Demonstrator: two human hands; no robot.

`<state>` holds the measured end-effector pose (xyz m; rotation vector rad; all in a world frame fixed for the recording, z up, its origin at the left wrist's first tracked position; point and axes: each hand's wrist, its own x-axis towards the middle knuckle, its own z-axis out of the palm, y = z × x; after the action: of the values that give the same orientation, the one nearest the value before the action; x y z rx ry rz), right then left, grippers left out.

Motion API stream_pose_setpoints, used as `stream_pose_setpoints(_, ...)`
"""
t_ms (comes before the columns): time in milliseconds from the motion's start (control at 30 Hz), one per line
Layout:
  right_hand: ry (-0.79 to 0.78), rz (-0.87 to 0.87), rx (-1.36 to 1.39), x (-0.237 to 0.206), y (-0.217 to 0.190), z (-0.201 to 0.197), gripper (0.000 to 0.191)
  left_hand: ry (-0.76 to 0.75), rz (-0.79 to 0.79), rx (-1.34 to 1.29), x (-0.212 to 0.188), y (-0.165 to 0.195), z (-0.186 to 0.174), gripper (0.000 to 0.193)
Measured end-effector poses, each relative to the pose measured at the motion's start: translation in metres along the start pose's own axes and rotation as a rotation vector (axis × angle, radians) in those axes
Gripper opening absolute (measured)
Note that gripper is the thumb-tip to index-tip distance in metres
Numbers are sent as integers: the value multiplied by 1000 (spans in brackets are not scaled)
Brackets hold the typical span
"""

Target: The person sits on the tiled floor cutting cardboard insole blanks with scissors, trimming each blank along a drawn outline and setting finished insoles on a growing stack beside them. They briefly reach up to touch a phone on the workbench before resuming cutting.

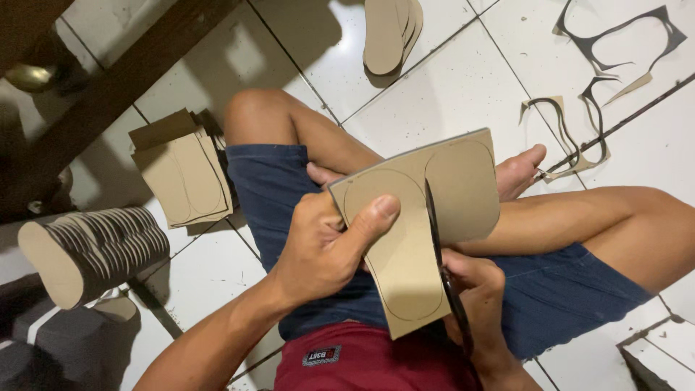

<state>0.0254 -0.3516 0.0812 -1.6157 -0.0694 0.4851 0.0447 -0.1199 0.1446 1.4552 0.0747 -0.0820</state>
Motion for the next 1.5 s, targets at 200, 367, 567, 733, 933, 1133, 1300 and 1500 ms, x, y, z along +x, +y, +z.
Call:
stream_pose_setpoints(200, -31, 69, -4, 6, -15, -2, 19, -25, -56, -17, -1, -2, 2, 28)
stream_pose_setpoints(367, 28, 134, -150, 2, -22, 0, 17, -82, -79, -29, -2, 5, -3, 26)
stream_pose_setpoints(567, -80, 128, 80, 5, -30, -3, 25, -155, -122, -85, 3, 10, -3, 24)
stream_pose_setpoints(733, -81, 164, -62, 4, -32, -5, 20, -221, -143, -102, 7, 13, -7, 24)
stream_pose_setpoints(933, -83, 109, -80, 3, -30, -7, 16, -267, -265, -151, 12, 20, -10, 22)
stream_pose_setpoints(1133, -120, 119, -69, 4, -33, -5, 15, -366, -106, 39, 18, 26, -16, 24)
stream_pose_setpoints(1300, -106, 232, -113, 5, -36, -6, 12, -389, -428, -133, 23, 26, -20, 23)
stream_pose_setpoints(1500, -161, 162, -127, 4, -38, -7, 15, -474, -17, 270, 22, 14, -24, 18)
